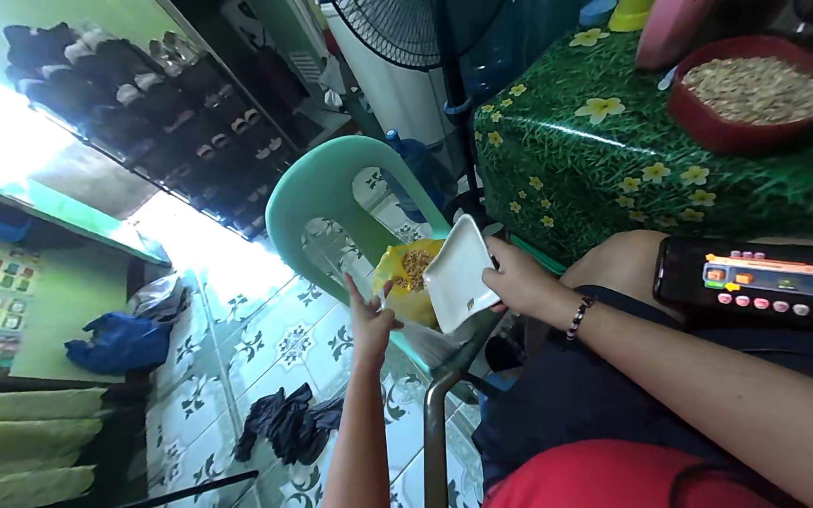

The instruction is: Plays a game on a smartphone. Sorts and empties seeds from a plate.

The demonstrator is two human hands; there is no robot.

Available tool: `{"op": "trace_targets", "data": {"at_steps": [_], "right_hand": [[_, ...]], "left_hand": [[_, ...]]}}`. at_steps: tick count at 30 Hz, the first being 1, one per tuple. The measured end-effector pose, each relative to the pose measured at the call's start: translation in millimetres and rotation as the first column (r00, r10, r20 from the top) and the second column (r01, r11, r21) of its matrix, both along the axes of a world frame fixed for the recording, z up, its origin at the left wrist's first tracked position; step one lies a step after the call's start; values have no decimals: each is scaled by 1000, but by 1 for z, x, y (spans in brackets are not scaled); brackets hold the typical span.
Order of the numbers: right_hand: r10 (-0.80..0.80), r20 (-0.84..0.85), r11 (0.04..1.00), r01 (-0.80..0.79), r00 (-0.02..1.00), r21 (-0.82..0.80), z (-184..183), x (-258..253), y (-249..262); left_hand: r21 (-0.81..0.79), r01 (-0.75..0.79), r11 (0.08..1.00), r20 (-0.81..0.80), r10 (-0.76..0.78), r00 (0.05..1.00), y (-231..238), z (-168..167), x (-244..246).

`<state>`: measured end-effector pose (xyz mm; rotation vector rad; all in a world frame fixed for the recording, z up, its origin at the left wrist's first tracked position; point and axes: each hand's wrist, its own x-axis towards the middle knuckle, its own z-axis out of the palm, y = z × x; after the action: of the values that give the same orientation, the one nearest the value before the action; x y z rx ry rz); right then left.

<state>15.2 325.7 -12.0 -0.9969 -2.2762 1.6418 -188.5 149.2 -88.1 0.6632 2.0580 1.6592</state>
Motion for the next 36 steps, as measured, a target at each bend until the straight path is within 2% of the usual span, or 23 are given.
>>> {"op": "trace_targets", "data": {"at_steps": [3,7,8,10,11,13,15,18,21,23,26,29,32,36], "right_hand": [[-79,-143,996,71,986,-59,18,24,5],[-116,-322,987,71,940,-147,60,73,9],[-134,-367,983,75,921,-170,70,83,10],[-191,-441,972,106,877,-210,88,106,15],[-215,-466,969,127,858,-212,95,120,18],[-252,-502,966,181,828,-186,108,149,26],[-290,-541,957,249,789,-150,116,181,33],[-343,-622,932,337,704,-133,118,231,43],[-423,-700,883,437,576,-174,115,273,50],[-517,-686,817,533,512,-217,116,296,43],[-605,-653,745,614,455,-263,109,328,38],[-672,-614,692,647,414,-320,100,357,40],[-692,-604,678,642,395,-357,94,382,45],[-707,-580,675,631,404,-383,92,407,43]], "left_hand": [[-68,25,997,-36,-27,999,-1,-7,-1],[-256,81,963,-23,-90,996,-3,-4,5],[-324,59,944,-72,-87,994,-5,-2,5],[-460,-55,886,-291,-92,952,-10,7,6],[-472,-125,873,-416,-96,904,-11,14,9],[-397,-201,896,-611,-94,786,-8,29,21],[-282,-116,952,-698,-121,706,5,42,40],[-220,203,954,-696,-299,653,39,57,94],[-249,533,808,-694,-533,484,82,66,154],[-294,660,691,-713,-619,330,111,73,187],[-408,700,587,-747,-655,115,151,76,219],[-524,662,535,-731,-682,-27,185,75,236],[-592,637,494,-699,-708,-100,208,76,243],[-650,642,406,-616,-776,-134,219,85,245]]}}
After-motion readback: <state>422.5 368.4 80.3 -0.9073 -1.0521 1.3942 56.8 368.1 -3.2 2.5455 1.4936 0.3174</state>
